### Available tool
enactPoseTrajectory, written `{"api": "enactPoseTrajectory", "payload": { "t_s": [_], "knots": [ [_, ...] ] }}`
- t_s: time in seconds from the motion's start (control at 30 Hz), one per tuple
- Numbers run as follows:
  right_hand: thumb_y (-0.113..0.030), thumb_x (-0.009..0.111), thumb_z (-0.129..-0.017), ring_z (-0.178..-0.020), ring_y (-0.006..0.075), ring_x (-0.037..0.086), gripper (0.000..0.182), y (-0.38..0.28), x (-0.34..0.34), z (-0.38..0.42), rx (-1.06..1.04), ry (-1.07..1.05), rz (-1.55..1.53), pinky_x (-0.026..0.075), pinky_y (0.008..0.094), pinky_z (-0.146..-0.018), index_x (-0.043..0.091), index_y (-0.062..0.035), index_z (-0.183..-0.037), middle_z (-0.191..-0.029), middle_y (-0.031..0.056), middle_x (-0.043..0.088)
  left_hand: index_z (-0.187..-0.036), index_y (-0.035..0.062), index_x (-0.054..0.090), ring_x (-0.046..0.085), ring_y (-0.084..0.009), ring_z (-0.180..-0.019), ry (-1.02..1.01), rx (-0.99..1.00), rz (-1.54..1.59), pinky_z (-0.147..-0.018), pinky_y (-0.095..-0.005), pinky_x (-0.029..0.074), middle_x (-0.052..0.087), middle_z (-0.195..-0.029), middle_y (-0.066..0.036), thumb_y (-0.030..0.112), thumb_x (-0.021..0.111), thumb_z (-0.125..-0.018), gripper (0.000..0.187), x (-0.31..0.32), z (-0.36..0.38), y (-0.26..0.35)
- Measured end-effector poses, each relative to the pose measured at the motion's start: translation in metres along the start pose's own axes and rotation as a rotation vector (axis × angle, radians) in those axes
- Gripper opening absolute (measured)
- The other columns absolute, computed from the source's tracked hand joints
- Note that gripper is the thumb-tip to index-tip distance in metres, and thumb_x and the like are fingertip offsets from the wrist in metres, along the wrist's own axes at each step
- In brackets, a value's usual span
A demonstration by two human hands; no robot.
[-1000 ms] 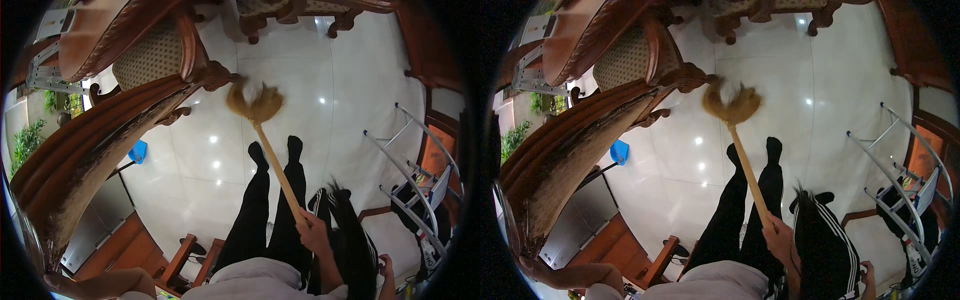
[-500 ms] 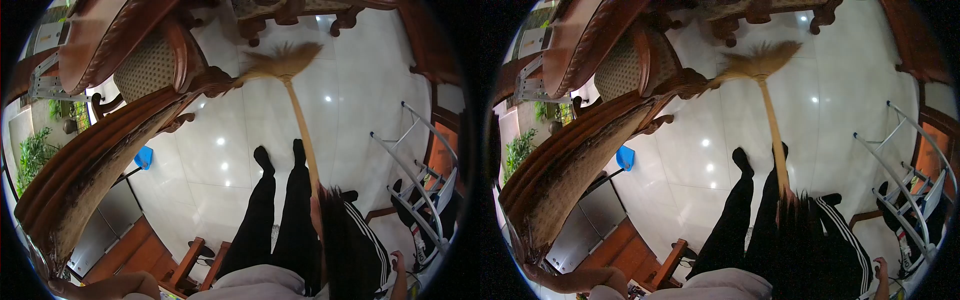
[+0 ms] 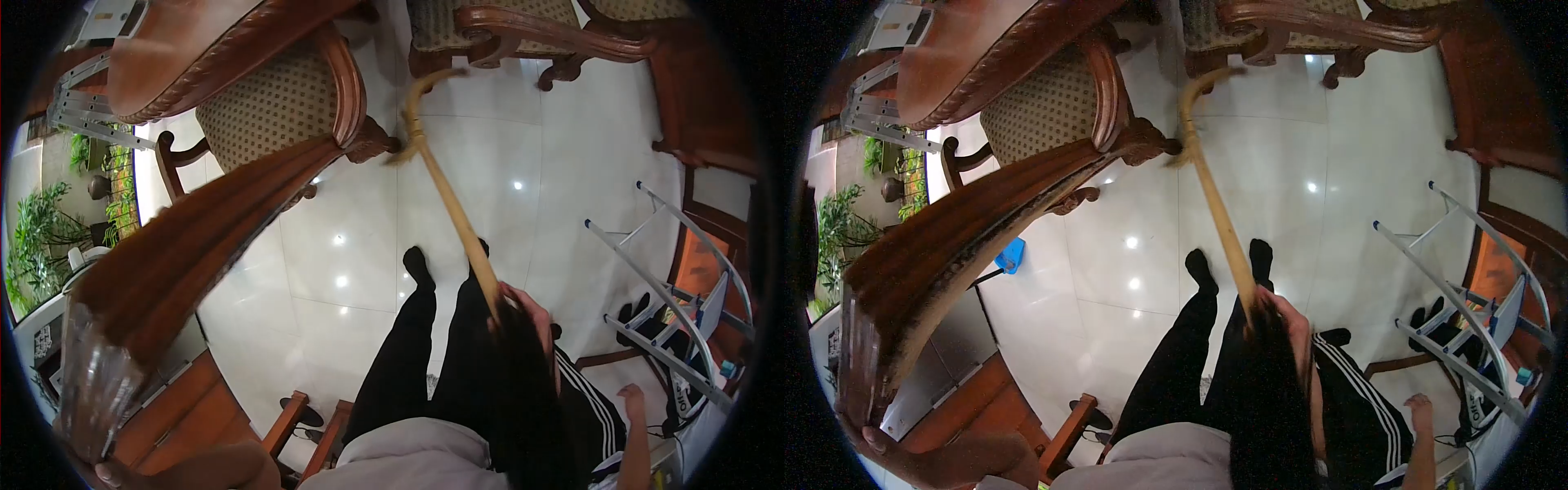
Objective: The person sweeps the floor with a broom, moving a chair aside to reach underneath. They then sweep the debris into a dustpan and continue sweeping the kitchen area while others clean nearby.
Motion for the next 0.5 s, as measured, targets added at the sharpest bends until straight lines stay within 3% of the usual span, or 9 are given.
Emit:
{"api": "enactPoseTrajectory", "payload": {
  "t_s": [0.03,0.1,0.17,0.2,0.23,0.27,0.4,0.47,0.5],
  "knots": [
    [-0.006,0.056,-0.076,-0.073,0.0117,0.052,0.042,0.017,0.014,-0.002,0.281,-0.098,-0.458,0.042,0.0219,-0.067,0.042,0.0022,-0.115,-0.087,0.0087,0.056,-0.077,-0.0011,0.053,0.044,-0.0219,-0.054,-0.014,-0.015,0.041,-0.051,-0.0342,0.038,0.050,-0.063,-0.012,0.073,0.024,-0.067,0.080,-0.007,0.005,-0.011],
    [-0.008,0.056,-0.078,-0.072,0.0103,0.052,0.043,0.035,0.043,0.003,0.558,-0.197,-0.922,0.042,0.0211,-0.064,0.041,0.0027,-0.116,-0.086,0.0083,0.056,-0.091,-0.0001,0.048,0.045,-0.0232,-0.070,-0.144,-0.062,0.142,-0.060,-0.0341,0.039,0.049,-0.079,-0.013,0.068,0.032,-0.069,0.074,-0.017,0.021,-0.066],
    [-0.012,0.055,-0.081,-0.069,0.0086,0.052,0.042,0.032,0.046,-0.007,0.346,-0.191,-0.687,0.042,0.0201,-0.060,0.040,0.0032,-0.117,-0.083,0.0082,0.055,-0.120,0.0018,0.038,0.048,-0.0258,-0.101,-0.427,-0.153,0.328,-0.080,-0.0339,0.041,0.047,-0.112,-0.016,0.059,0.047,-0.073,0.075,-0.014,0.040,-0.115],
    [-0.012,0.055,-0.081,-0.069,0.0086,0.052,0.042,0.029,0.049,-0.011,0.343,-0.190,-0.684,0.042,0.0201,-0.060,0.040,0.0032,-0.117,-0.083,0.0082,0.055,-0.120,0.0018,0.038,0.048,-0.0258,-0.101,-0.424,-0.156,0.330,-0.080,-0.0339,0.041,0.047,-0.112,-0.016,0.059,0.047,-0.073,0.075,-0.016,0.041,-0.108],
    [-0.012,0.052,-0.082,-0.063,0.0087,0.051,0.039,0.014,0.046,-0.024,0.208,-0.164,-0.618,0.042,0.0201,-0.056,0.041,0.0017,-0.117,-0.073,0.0053,0.054,-0.120,0.0016,0.037,0.047,-0.0276,-0.102,-0.396,-0.205,0.290,-0.080,-0.0350,0.042,0.046,-0.112,-0.016,0.061,0.047,-0.072,0.078,-0.018,0.040,-0.095],
    [-0.012,0.050,-0.083,-0.056,0.0088,0.050,0.037,0.021,0.051,0.011,0.056,-0.124,-0.558,0.042,0.0202,-0.052,0.043,0.0002,-0.116,-0.064,0.0024,0.053,-0.121,0.0013,0.035,0.046,-0.0295,-0.102,-0.349,-0.244,0.262,-0.080,-0.0361,0.042,0.045,-0.111,-0.017,0.064,0.046,-0.070,0.081,-0.059,0.078,-0.099],
    [-0.011,0.047,-0.080,-0.051,0.0102,0.051,0.034,-0.026,0.074,-0.061,0.122,-0.196,-0.517,0.043,0.0229,-0.048,0.045,0.0000,-0.112,-0.059,0.0053,0.051,-0.119,0.0003,0.036,0.046,-0.0308,-0.103,-0.377,-0.303,0.264,-0.078,-0.0370,0.043,0.043,-0.112,-0.019,0.064,0.045,-0.070,0.081,-0.075,0.074,-0.077],
    [-0.014,0.051,-0.078,-0.045,0.0132,0.050,0.031,-0.058,0.091,-0.104,-0.003,-0.105,-0.407,0.042,0.0270,-0.041,0.049,-0.0011,-0.106,-0.060,0.0076,0.051,-0.075,-0.0015,0.051,0.041,-0.0191,-0.054,-0.114,-0.084,-0.037,-0.050,-0.0312,0.037,0.048,-0.062,-0.010,0.075,0.024,-0.065,0.082,-0.092,0.048,-0.021],
    [-0.013,0.050,-0.077,-0.049,0.0161,0.053,0.030,-0.029,0.107,-0.124,-0.075,-0.022,-0.297,0.043,0.0289,-0.044,0.050,-0.0005,-0.104,-0.064,0.0099,0.054,-0.075,-0.0015,0.051,0.041,-0.0191,-0.054,-0.102,-0.066,-0.044,-0.050,-0.0312,0.037,0.048,-0.062,-0.010,0.075,0.024,-0.065,0.082,-0.098,0.081,-0.010]
  ]
}}
Point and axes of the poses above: each hand's wrist, its own z-axis away from the middle knuckle, its own x-axis out of the palm, y = z × x, the point moved 8 cm from there along -z, towards the middle knuckle
